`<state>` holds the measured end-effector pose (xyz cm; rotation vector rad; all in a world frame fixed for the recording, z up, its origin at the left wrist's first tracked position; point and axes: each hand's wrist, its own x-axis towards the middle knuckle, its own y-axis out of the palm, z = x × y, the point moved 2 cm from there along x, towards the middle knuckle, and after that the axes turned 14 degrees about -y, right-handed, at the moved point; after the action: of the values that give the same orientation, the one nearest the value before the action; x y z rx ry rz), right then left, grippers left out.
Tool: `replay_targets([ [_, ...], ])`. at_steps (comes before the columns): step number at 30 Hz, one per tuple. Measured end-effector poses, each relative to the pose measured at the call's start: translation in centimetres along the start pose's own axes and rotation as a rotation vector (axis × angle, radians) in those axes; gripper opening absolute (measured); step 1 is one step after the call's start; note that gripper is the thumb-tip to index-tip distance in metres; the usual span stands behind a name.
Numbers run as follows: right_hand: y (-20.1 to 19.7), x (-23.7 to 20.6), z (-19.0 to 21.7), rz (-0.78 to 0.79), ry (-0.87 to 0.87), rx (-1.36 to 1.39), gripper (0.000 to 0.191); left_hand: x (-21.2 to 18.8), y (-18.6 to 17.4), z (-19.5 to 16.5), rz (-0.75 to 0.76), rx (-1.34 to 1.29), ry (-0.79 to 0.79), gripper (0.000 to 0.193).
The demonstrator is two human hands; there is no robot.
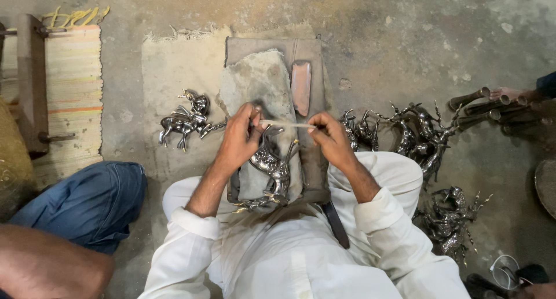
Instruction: The person sits on the floor and uses a hammer and chisel to shape a small metal deer figurine. They repeatedly strike the chisel against the figurine's body and legs while holding it steady on a padded block. The person occasionally repositions the figurine to access different areas.
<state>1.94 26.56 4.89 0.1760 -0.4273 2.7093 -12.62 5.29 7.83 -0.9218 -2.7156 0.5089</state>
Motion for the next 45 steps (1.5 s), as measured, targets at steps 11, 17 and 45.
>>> replay_targets([
  [11, 3.3, -8.6, 6.2, 0.297, -0.374, -0.516, 0.087, -8.8, -3.5, -3.0, 0.243, 0.116, -0.198, 0.040],
  [17, 4.2, -9.9, 5.9, 0.195, -0.402, -0.599, 0.080, -11.5, -1.6, -4.3, 0.296, 0.316, 0.045, 0.048],
  [45, -0.6, -11.0, -1.7, -0.260, -0.121, -0.033, 0.020, -8.9, -2.6, -3.5, -0.072, -0.014, -0.141, 0.024],
])
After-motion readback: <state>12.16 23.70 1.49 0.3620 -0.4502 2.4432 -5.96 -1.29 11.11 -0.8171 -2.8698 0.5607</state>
